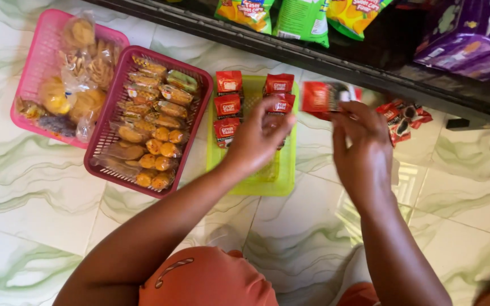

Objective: Organizing and restocking coffee packets on grocery store shelves.

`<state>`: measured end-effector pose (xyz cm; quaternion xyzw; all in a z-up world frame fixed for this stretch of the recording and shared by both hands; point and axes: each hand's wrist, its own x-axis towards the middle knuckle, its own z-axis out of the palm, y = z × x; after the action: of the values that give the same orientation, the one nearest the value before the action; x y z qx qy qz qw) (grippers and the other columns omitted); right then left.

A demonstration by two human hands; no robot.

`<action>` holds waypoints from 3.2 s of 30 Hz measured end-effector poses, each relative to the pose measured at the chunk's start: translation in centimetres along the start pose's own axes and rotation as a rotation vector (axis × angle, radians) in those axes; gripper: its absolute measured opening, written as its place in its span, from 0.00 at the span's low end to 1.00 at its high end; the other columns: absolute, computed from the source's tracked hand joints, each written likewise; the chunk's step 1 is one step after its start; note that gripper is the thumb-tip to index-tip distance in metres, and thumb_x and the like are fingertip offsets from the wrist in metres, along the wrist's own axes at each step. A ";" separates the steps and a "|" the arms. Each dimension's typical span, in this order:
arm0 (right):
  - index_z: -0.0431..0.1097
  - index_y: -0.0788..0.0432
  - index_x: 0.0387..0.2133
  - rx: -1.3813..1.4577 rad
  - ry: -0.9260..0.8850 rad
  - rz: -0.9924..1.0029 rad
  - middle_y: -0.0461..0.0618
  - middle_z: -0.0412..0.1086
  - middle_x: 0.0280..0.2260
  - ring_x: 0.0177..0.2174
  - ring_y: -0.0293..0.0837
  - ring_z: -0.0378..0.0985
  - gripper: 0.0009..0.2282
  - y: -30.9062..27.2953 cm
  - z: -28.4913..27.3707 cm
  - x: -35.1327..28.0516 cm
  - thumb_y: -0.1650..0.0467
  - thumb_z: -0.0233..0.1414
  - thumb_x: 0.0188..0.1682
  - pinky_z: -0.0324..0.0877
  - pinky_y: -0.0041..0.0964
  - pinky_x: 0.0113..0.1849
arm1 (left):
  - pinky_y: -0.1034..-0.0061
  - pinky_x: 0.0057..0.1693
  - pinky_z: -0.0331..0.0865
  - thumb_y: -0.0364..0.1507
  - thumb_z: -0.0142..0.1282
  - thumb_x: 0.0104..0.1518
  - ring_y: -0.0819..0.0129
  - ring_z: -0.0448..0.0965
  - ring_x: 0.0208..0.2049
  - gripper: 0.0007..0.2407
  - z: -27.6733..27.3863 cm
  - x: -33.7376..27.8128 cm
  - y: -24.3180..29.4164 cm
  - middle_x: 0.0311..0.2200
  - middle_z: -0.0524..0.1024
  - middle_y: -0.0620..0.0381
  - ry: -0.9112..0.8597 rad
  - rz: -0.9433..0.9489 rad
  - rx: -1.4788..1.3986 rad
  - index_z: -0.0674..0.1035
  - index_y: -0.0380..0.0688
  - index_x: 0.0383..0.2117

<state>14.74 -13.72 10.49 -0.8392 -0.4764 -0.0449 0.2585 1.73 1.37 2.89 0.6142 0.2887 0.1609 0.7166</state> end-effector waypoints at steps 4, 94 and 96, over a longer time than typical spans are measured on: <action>0.78 0.64 0.36 0.150 -0.007 -0.127 0.56 0.74 0.50 0.42 0.53 0.75 0.04 -5.0 -1.5 0.2 0.79 0.59 0.49 0.72 0.42 0.43 | 0.76 0.34 0.67 0.39 0.56 0.62 0.75 0.74 0.32 0.21 -1.5 0.9 3.4 0.38 0.80 0.57 0.078 -0.186 -0.136 0.71 0.48 0.59; 0.69 0.59 0.44 0.325 -0.337 0.179 0.56 0.75 0.38 0.39 0.55 0.78 0.21 0.3 13.2 8.8 0.68 0.67 0.39 0.72 0.48 0.41 | 0.46 0.66 0.51 0.31 0.70 0.47 0.46 0.50 0.69 0.41 -8.4 0.1 -1.0 0.66 0.55 0.42 -0.101 0.048 1.283 0.56 0.44 0.68; 0.72 0.58 0.44 0.177 -0.262 -0.008 0.54 0.76 0.42 0.46 0.58 0.73 0.19 1.1 15.0 8.4 0.68 0.68 0.40 0.64 0.54 0.48 | 0.49 0.66 0.52 0.26 0.67 0.46 0.45 0.51 0.68 0.40 -8.3 -0.1 -0.7 0.65 0.56 0.42 -0.095 0.084 1.309 0.57 0.44 0.68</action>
<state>17.64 -0.47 -0.18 -0.8098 -0.5114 0.1064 0.2671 -3.52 7.74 1.62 0.9405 0.2706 -0.0473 0.2000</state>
